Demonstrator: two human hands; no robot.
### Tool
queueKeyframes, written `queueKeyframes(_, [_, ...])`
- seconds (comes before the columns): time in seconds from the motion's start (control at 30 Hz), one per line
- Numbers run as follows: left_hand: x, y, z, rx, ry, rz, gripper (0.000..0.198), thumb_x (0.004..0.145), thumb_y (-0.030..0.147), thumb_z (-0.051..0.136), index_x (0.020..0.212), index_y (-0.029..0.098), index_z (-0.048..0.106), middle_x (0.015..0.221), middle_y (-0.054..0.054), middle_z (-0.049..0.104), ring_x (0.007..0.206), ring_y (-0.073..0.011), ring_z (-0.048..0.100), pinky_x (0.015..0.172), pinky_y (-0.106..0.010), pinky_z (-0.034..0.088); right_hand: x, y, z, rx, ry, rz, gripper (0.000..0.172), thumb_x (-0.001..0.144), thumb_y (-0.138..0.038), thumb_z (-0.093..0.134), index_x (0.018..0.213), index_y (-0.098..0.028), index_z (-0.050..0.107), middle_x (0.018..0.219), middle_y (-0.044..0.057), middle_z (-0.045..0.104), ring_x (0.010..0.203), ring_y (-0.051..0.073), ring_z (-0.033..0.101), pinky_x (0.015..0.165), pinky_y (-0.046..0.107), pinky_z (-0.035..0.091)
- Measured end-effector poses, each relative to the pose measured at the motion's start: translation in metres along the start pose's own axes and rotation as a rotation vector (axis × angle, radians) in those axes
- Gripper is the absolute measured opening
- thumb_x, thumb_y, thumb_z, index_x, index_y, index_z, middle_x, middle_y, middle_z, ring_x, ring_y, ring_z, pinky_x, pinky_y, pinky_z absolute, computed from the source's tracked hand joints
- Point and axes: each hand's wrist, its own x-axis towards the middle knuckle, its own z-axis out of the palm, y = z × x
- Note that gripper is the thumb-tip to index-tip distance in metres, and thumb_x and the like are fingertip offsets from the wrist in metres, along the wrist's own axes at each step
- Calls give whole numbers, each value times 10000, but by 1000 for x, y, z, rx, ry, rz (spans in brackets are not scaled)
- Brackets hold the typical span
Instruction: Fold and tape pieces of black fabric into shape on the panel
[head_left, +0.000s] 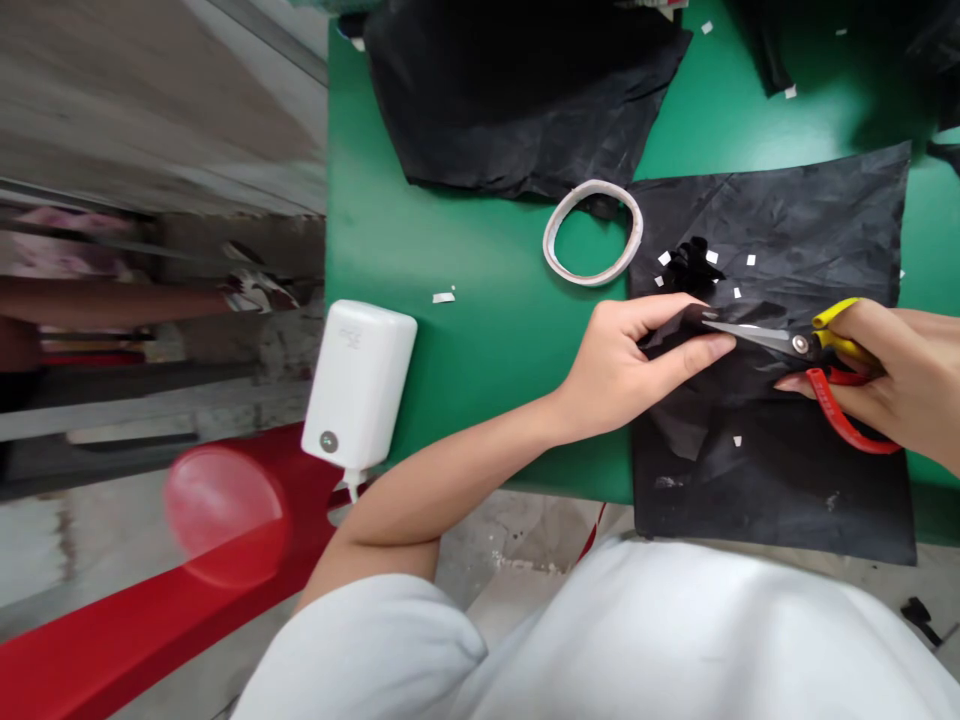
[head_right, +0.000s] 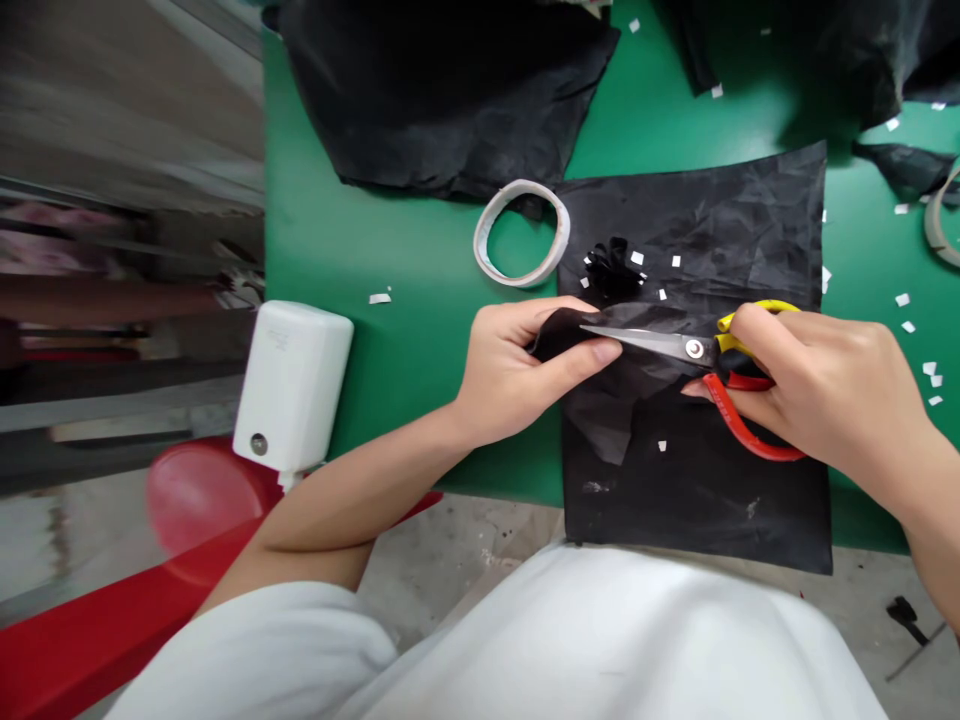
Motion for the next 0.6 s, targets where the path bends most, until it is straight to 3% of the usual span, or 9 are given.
queueKeyframes(0.13, [1,-1,-3,-16,9,-10,217,830,384,659,839,179,730,767,-15,725,679,-136,656,585,-215,521,2,-1,0,1,50,39,224,886,-423,495,800,-233,413,558,-57,469,483,106,467,429,208,259])
queueKeyframes(0.33, [2,-1,-4,-51,33,2,236,829,406,663,800,178,718,770,-10,724,708,-133,672,629,-213,539,4,-2,-1,16,63,49,283,883,-439,504,769,-237,341,527,-71,406,446,94,419,417,193,250])
queueKeyframes(0.6, [2,-2,-4,-97,21,36,213,846,366,654,816,162,706,767,-15,718,702,-132,669,645,-216,543,0,-3,3,28,-15,120,456,862,-691,392,804,-241,341,517,-72,384,421,106,395,396,196,268])
